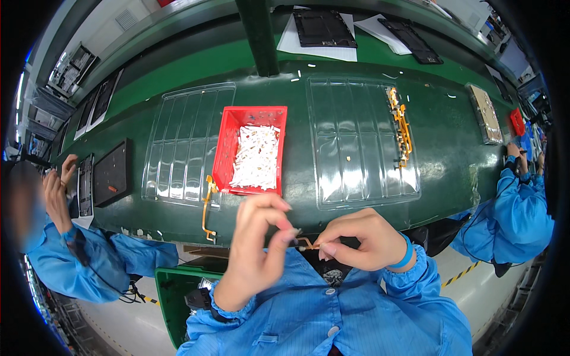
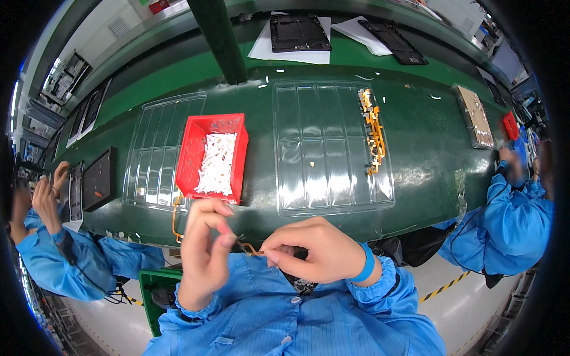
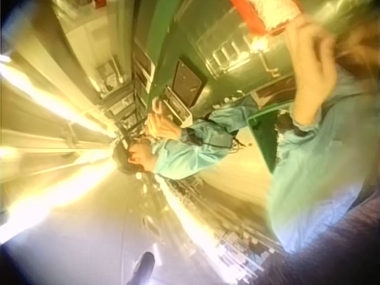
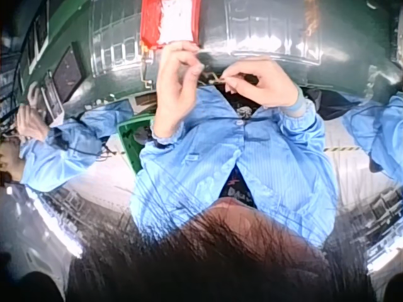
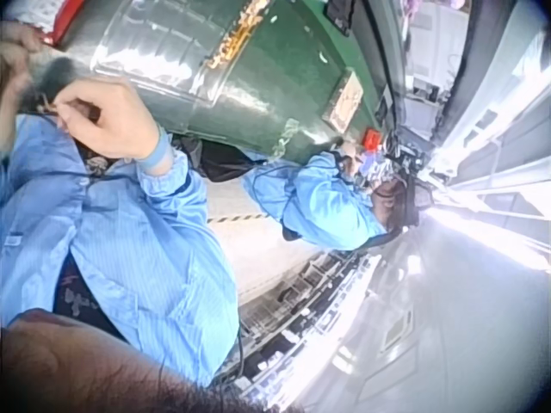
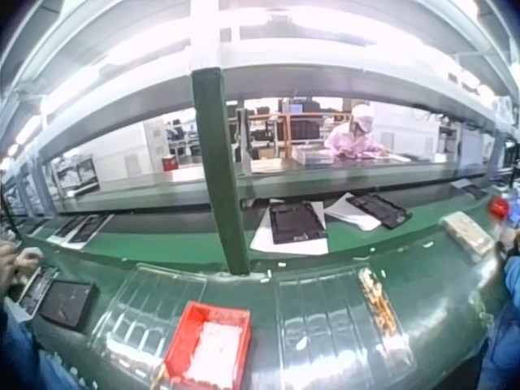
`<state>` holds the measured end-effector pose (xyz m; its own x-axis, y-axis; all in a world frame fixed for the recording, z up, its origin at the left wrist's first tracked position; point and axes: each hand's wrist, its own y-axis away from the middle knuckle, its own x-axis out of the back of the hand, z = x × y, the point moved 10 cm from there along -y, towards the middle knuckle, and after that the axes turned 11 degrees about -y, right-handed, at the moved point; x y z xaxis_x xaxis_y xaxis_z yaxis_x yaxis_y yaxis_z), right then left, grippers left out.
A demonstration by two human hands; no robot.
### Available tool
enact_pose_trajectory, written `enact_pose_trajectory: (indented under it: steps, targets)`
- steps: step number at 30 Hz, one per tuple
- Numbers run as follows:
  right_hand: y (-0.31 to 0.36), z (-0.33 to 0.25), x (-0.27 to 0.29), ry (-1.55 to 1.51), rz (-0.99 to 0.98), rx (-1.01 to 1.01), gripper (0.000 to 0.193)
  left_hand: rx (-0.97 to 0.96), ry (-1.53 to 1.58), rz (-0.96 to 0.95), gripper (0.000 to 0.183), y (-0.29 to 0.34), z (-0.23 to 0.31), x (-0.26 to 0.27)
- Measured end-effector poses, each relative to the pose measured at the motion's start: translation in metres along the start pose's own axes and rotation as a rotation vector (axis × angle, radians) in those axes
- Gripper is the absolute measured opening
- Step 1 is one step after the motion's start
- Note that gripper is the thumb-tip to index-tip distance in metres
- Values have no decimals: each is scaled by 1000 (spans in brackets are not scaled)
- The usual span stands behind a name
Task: Assembling small plastic and electronic components at a factory workstation.
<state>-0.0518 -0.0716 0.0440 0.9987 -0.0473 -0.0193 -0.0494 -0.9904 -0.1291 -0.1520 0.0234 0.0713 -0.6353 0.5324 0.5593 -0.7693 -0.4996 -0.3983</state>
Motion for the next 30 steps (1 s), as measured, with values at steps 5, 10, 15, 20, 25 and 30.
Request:
enact_pose_trajectory:
  steps: [5,10,15,20,25,30]
  targets:
    - [2,4,5,-36,69,-12,10,345,120,224,3,-24,-49,31]
    - [8,25,20,-254,309,-193,12,258,-408,184,19,-47,-59,32]
    - [9,28,21,-405,385,-194,15,17,-125,241,23,0,-6,14]
    - [7,28,16,-546,430,-147,15,834,1018,-406,31,101,-29,-88]
    - [0,27,3,-547,448,-99,14,807,1463,-207,50,103,-18,-98]
    - [6,25,-1,-546,505,81,14,760,1755,-74,49,92,-23,-92]
